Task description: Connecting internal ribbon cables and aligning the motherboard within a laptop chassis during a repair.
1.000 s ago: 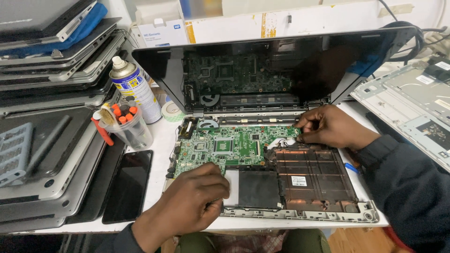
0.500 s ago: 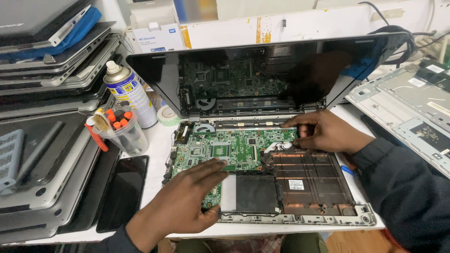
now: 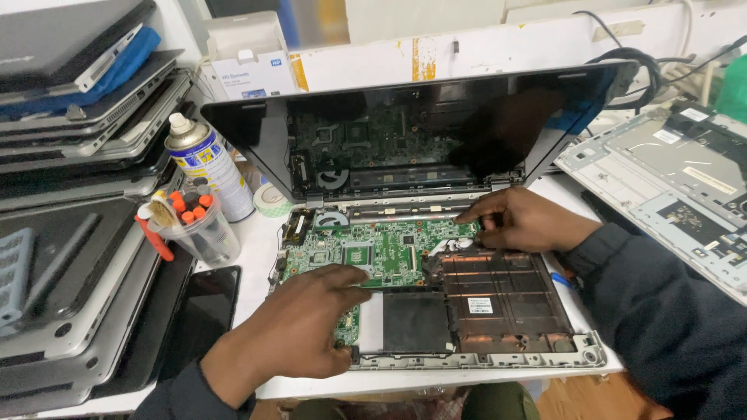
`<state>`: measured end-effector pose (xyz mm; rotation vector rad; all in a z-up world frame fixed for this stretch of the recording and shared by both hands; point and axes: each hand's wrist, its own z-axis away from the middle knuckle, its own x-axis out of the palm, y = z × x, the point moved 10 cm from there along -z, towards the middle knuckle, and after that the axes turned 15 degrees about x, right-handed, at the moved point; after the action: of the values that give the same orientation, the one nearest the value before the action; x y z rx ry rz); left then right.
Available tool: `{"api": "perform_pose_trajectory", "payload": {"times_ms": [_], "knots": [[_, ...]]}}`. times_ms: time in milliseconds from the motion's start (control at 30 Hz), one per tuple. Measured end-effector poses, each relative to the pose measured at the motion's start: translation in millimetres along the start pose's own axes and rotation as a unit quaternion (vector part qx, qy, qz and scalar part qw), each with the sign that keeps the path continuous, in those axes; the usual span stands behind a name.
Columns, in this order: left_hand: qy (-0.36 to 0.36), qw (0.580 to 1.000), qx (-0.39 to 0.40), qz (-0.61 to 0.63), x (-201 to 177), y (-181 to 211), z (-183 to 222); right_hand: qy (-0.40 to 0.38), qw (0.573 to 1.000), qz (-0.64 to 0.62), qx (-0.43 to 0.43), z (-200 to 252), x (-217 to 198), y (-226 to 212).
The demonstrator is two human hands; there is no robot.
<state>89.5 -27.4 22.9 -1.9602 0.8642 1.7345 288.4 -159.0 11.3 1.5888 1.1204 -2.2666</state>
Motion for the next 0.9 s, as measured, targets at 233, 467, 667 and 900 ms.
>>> {"api": "perform_pose_trajectory", "payload": {"times_ms": [233,467,667,900], "knots": [[0.027,0.992,-0.016,0.124,-10.9,-16.2,-40.3,-0.005,0.999,-0.034,-0.004,5.5,-2.7,0.0],[0.029,0.989,-0.046,0.135,-1.2,-25.3,-74.9,-0.009,0.995,-0.097,-0.014,7.9,-13.3,-0.2],[0.017,0.993,-0.064,0.101,6.0,-24.7,-74.4,0.013,0.994,-0.104,-0.039,5.3,-15.4,-1.7],[0.05,0.968,-0.151,0.192,3.5,-50.6,-61.7,0.029,0.991,-0.121,-0.04,6.1,-17.4,-2.3]]}}
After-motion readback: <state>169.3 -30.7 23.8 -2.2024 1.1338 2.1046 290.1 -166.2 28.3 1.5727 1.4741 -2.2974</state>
